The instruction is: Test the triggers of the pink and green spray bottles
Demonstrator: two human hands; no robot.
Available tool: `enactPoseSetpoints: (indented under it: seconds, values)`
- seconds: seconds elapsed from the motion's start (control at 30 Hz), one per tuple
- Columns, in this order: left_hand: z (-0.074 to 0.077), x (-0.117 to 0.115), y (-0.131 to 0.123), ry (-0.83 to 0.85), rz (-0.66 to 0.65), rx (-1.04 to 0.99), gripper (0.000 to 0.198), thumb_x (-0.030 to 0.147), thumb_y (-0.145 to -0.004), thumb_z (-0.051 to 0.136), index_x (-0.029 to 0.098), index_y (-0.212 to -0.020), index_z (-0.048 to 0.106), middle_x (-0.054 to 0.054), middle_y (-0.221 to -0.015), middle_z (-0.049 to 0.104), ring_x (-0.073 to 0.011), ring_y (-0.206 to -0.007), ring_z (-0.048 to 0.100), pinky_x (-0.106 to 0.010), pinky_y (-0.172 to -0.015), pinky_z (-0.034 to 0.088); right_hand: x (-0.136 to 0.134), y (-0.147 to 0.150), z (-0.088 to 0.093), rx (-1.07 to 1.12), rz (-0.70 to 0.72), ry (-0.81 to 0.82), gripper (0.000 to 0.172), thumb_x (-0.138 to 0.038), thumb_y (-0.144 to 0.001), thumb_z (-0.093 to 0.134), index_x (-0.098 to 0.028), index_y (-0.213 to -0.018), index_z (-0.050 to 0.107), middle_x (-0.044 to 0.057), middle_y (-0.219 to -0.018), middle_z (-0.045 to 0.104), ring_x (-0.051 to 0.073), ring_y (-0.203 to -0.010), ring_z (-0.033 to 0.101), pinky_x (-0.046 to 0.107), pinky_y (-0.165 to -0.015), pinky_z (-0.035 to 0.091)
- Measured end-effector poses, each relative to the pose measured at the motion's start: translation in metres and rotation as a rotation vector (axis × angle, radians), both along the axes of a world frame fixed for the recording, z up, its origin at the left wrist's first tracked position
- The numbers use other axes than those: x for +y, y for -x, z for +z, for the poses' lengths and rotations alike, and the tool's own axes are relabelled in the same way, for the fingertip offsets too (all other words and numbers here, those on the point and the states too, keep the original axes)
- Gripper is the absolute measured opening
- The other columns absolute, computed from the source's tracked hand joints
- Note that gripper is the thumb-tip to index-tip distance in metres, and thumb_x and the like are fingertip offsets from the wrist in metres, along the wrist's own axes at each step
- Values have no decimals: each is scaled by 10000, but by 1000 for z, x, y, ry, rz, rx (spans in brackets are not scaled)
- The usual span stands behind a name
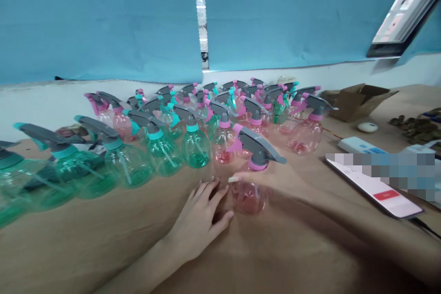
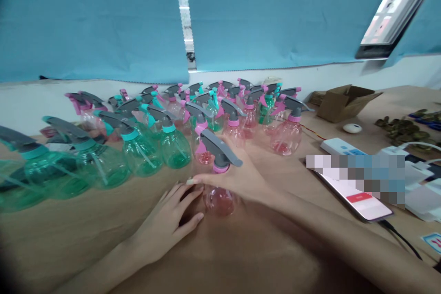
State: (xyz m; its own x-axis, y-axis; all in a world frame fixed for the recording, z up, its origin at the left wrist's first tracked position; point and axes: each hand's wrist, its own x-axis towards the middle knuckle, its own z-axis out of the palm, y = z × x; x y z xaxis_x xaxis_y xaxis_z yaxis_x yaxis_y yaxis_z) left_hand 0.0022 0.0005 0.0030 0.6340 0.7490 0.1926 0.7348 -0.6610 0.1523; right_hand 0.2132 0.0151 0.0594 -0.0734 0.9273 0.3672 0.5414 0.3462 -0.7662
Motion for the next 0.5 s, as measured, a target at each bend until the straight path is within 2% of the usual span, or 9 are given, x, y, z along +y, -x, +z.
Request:
enactPoseSetpoints:
  seconds: [0.1,0.17,0.23,0.33,0.5]
  values:
    - [-1,1,0,-8,2,5,441,379,-887,495,178,-1278,465,-122,-1355,420,-309,-1227,377,-490,-987,328,-6,-4,-1,-136,-3,-32,358,-548,-631,669,-262,-841,622,-5,-726,640,221,-782,619,376,-718,504]
    - [-1,1,0,-15,-6,8,450,380,-887,492,165,-1282,461,-130,-1363,411,-306,-1234,368,-485,-992,323,-10,-8,-5,-184,33,-94,407,-547,-650,658,-255,-929,603,12,-823,654,239,-875,609,408,-789,477]
    - [-2,2,0,-29,-12,10,452,383,-890,485,162,-1284,460,-131,-1366,408,-304,-1234,366,-485,-993,320,-15,-12,-10,-212,9,-130,427,-522,-662,662,-247,-979,580,36,-917,655,259,-932,597,435,-818,457]
    - [-4,2,-2,-63,-3,3,448,382,-894,479,156,-1280,466,-136,-1351,423,-308,-1216,383,-491,-983,326,-25,-18,-14,-222,-96,-127,396,-478,-706,643,-237,-1007,555,70,-1013,640,280,-964,588,445,-795,455]
    - [-5,1,-8,-85,20,-1,408,361,-899,468,143,-1242,502,-149,-1312,453,-310,-1197,400,-485,-959,351,-39,-33,-6,-260,-149,-118,389,-505,-761,583,-214,-1018,552,82,-1013,634,262,-938,586,404,-774,454]
